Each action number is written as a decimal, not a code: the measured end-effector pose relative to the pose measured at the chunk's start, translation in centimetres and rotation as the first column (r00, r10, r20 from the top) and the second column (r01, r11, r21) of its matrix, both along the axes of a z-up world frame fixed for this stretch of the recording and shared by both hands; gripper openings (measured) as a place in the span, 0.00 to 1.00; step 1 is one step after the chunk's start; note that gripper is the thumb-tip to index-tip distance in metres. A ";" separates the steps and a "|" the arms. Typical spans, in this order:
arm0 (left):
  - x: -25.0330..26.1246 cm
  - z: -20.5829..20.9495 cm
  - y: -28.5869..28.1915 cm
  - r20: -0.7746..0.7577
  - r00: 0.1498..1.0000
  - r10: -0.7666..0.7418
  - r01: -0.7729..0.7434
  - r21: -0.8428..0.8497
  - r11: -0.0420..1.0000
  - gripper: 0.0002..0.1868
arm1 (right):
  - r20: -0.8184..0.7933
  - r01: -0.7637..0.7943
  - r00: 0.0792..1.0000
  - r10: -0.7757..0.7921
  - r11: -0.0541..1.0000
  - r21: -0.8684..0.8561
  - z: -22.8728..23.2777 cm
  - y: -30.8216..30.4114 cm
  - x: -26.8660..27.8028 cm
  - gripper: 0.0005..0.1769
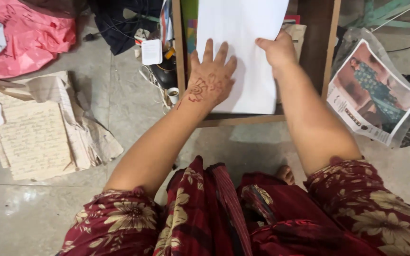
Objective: Organizing various items including notebooks, papers, and small electronics inside a desk drawer.
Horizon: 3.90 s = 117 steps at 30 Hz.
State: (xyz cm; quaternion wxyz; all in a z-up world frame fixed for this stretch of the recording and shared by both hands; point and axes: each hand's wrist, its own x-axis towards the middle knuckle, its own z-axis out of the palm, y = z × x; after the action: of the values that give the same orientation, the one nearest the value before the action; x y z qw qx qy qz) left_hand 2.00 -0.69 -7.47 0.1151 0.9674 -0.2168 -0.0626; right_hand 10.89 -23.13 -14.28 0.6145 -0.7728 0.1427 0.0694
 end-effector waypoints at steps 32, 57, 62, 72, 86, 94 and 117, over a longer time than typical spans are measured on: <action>-0.3 -10.3 0.2 -0.131 0.990 0.047 -0.006 0.301 0.954 0.54 | 0.183 0.026 0.970 0.160 0.680 -0.733 -3.9 3.6 -2.5 0.46; -1.1 -7.5 7.0 0.194 0.980 -0.048 0.100 -0.272 0.957 0.09 | 0.306 -0.267 0.780 0.546 0.733 -0.626 -3.0 12.8 -4.3 0.23; -2.0 -2.5 16.0 0.384 0.916 -0.115 0.221 -0.245 0.944 0.09 | 0.446 -0.312 0.706 0.550 0.807 -0.502 1.0 20.1 -5.3 0.18; -14.9 -3.2 40.8 -0.111 0.864 0.491 -0.496 -0.027 0.868 0.09 | 0.185 -0.677 0.713 0.677 0.732 -0.071 -6.3 39.4 -9.2 0.21; -23.3 -21.9 51.3 -0.447 0.100 0.889 -0.992 0.029 0.127 0.51 | -0.438 -0.435 0.790 0.429 0.896 0.093 -14.4 51.3 -16.4 0.44; -15.0 -18.1 44.7 -0.716 0.175 0.676 -0.882 0.190 0.431 0.62 | -0.601 -0.375 0.670 0.436 0.897 0.233 -15.1 48.8 -15.6 0.37; -14.8 -16.5 37.2 -0.350 0.470 0.810 -0.857 -0.402 0.323 0.17 | 0.077 -0.388 0.891 0.448 0.837 -0.387 -13.8 43.4 -12.8 0.35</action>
State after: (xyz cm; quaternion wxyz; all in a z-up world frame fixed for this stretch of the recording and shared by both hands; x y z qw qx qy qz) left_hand -12.77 36.51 -23.96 0.4001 0.8628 0.3079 0.0267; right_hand -1.89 20.23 -28.12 0.4412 -0.8877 -0.0708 0.1108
